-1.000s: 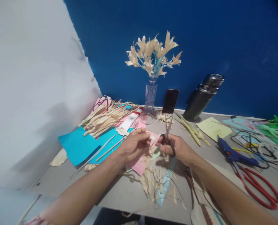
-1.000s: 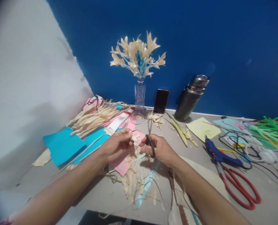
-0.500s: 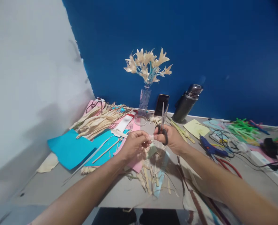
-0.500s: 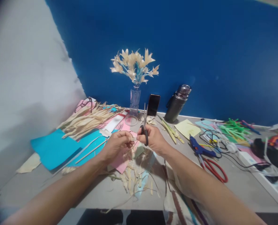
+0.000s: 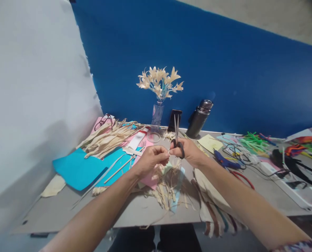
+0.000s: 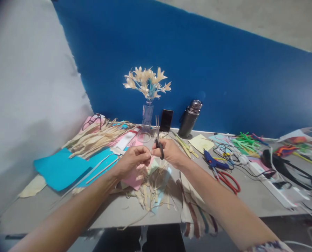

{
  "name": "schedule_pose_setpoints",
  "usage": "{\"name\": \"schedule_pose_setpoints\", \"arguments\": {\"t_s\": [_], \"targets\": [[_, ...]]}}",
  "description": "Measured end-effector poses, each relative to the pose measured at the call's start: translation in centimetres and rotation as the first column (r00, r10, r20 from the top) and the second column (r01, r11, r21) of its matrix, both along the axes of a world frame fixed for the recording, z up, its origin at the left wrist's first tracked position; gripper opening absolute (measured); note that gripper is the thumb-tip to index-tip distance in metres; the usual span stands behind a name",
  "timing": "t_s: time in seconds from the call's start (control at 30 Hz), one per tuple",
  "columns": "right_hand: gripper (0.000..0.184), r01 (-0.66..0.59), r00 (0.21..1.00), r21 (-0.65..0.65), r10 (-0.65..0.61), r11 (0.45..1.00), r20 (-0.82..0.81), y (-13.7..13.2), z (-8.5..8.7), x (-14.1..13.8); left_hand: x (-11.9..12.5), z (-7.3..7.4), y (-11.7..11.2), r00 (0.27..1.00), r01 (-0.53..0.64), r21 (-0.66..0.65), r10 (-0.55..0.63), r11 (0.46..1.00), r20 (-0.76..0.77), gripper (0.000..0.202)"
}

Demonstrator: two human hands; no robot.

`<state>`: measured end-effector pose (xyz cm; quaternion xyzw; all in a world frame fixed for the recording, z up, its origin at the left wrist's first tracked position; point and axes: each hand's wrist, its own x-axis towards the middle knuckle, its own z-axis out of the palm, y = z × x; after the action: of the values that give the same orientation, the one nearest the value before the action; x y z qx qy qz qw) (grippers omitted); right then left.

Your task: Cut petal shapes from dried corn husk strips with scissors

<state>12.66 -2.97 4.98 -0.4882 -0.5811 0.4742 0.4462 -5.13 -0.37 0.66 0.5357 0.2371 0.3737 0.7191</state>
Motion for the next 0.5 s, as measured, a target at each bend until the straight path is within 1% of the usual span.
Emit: {"name": "schedule_pose_setpoints", "arguments": {"t_s": [0.07, 0.17, 0.23, 0.3, 0.33, 0.4, 0.5], "targets": [[0.026, 0.012, 0.997, 0.011, -0.011, 1.0, -0.077, 0.4, 0.1, 0.1, 0.1, 0.0, 0.2, 0.997, -0.045, -0.028, 0.047, 0.999, 0.062, 0.025], [0.029, 0.076, 0.976, 0.036, -0.067, 0.996, -0.209, 1.1, -0.5, -0.2, 0.0, 0.0, 0.9, 0.969, -0.175, -0.159, 0.199, 0.972, 0.149, 0.028], [0.038, 0.091, 0.972, 0.028, -0.082, 0.995, -0.219, 1.4, -1.5, -0.7, -0.1, 0.0, 1.4, 0.941, -0.236, -0.227, 0.281, 0.945, 0.191, 0.03], [0.047, 0.044, 0.983, 0.029, -0.038, 0.999, -0.178, 1.4, -2.9, -1.3, -0.2, -0.1, 1.7, 0.921, -0.27, -0.248, 0.325, 0.93, 0.216, 0.031], [0.049, 0.027, 0.989, 0.05, -0.02, 0.998, -0.148, 1.3, -3.6, -1.6, -0.2, -0.2, 1.9, 0.915, -0.288, -0.237, 0.339, 0.928, 0.217, 0.031], [0.052, 0.01, 0.996, 0.068, -0.004, 0.998, -0.089, 1.0, -4.7, -2.2, -0.3, -0.4, 2.0, 0.904, -0.352, -0.161, 0.379, 0.922, 0.2, 0.03], [0.058, -0.06, 0.991, 0.015, 0.061, 0.998, -0.116, 0.4, -5.8, -2.8, -0.3, -0.6, 1.9, 0.87, -0.468, 0.014, 0.458, 0.884, 0.182, 0.024]]}}
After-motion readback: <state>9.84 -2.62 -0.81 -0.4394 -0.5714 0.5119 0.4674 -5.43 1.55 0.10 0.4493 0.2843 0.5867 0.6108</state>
